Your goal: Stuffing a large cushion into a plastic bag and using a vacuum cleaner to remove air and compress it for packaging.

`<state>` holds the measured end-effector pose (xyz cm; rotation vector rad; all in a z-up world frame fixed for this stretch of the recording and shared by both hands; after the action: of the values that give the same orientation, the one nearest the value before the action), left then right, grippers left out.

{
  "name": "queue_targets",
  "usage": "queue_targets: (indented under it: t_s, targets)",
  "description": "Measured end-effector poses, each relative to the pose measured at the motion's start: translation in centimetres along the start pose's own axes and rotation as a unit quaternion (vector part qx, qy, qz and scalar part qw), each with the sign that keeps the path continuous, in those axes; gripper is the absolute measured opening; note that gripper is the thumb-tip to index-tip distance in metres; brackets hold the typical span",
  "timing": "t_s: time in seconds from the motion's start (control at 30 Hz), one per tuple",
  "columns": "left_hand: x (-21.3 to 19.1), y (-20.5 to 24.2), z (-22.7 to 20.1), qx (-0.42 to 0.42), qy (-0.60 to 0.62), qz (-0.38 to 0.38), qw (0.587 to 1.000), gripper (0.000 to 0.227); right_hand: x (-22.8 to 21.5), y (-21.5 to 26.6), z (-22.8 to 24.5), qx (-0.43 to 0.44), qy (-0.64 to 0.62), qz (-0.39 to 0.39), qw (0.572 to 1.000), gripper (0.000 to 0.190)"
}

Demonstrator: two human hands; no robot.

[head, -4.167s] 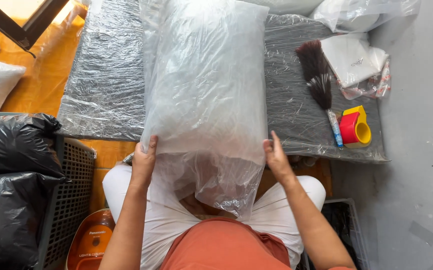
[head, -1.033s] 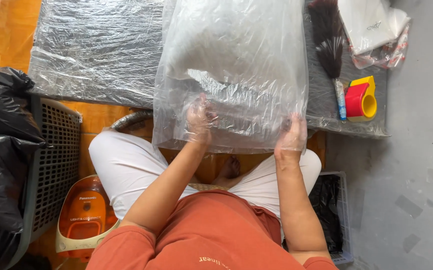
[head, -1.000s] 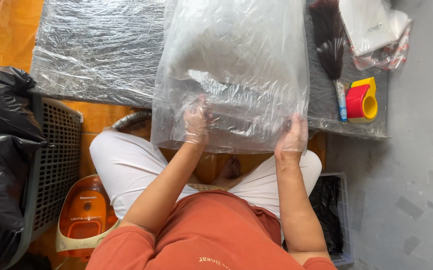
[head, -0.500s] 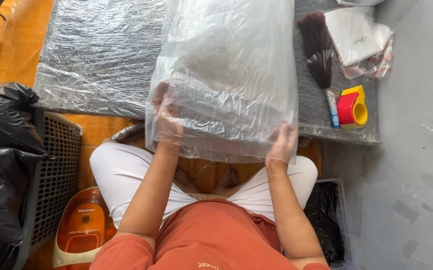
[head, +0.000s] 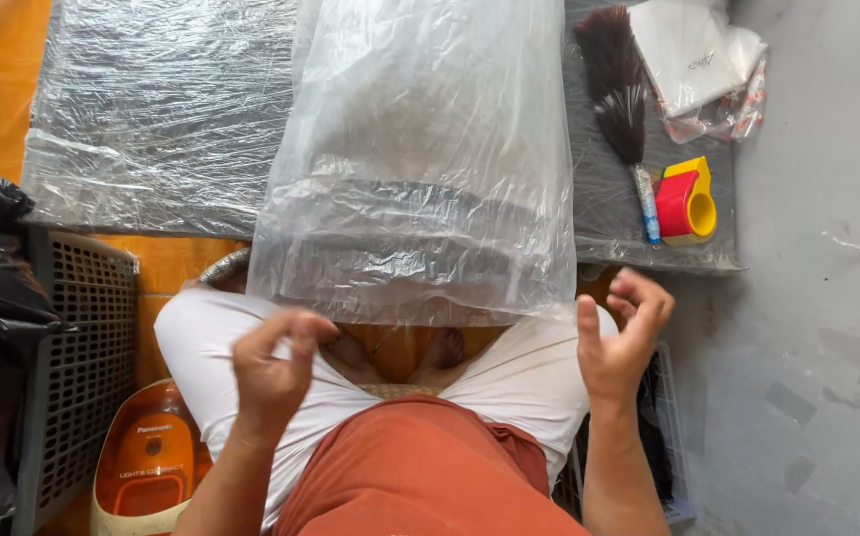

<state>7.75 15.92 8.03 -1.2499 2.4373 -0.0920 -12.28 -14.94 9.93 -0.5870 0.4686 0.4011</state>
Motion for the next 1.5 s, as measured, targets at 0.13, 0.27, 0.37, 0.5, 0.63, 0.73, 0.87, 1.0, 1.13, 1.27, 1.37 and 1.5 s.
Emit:
queue_targets:
  t_s: [0.13,0.27,0.37,0.5,0.63,0.73,0.87,1.0,1.13,1.27,1.37,1.5]
  targets:
    - [-0.6,-4.8,1.5,-0.009,-0.152,-0.148,0.977,0.089,5.1,0.2,-3.1,0.184,0.010,0.141,0.973,0.089]
    - [4.2,-5.6,10.0,-0.241,-0.092,-0.057,0.965,0.122,10.4,3.8,-3.2,0.232,0.011,0.302,0.925,0.061]
    - [6.5,-4.7,13.5,-0.206,-0.050,-0.100,0.972,0.059,9.6,2.9,-6.0,0.142,0.165,0.412,0.885,0.042]
    - [5.1,-4.1,13.3,-0.191,-0.013,-0.129,0.973,0.048,5.4,-3.7,-12.0,0.175,0.096,0.389,0.899,0.039]
    - [4.9,-3.4,13.5,-0.215,0.004,-0.150,0.965,0.042,3.3,-11.0,-22.1,0.054,0.283,0.089,0.953,0.042]
    - [5.2,-3.7,12.4,-0.246,0.022,-0.168,0.954,0.045,3.9,-13.5,-29.1,0.077,0.416,0.055,0.904,0.049]
    - [5.8,-4.0,12.4,-0.263,0.150,-0.202,0.931,0.035,4.6,-14.1,-28.5,0.031,0.455,0.009,0.890,0.063]
    - [5.6,-4.1,12.7,-0.253,0.176,-0.213,0.927,0.029,4.9,-14.9,-29.6,0.042,0.430,0.026,0.901,0.034]
    - [5.4,-3.8,12.2,-0.238,0.237,-0.216,0.917,0.022,5.7,-14.1,-28.6,0.108,0.318,0.030,0.942,0.023]
    - [6.0,-3.7,14.6,-0.233,0.255,-0.217,0.913,0.023,6.2,-11.8,-14.9,0.034,0.155,0.034,0.987,0.036]
    - [6.2,-4.1,15.1,-0.232,0.284,-0.219,0.904,0.023,6.4,-9.4,-11.4,-0.139,0.098,0.078,0.982,0.036]
    - [6.2,-3.0,15.9,-0.240,0.320,-0.220,0.890,0.020,5.8,-4.9,-8.1,-0.230,0.163,0.236,0.930,0.036]
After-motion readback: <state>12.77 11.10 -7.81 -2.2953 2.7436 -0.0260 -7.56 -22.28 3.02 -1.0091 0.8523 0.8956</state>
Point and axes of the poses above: each hand's wrist, its own y-axis away from the middle knuckle, its own x-axis out of the palm, z = x × y, the point moved 2 cm from there along -y, towards the middle knuckle, and after that the axes turned 10 degrees about x, right-handed, at the moved point
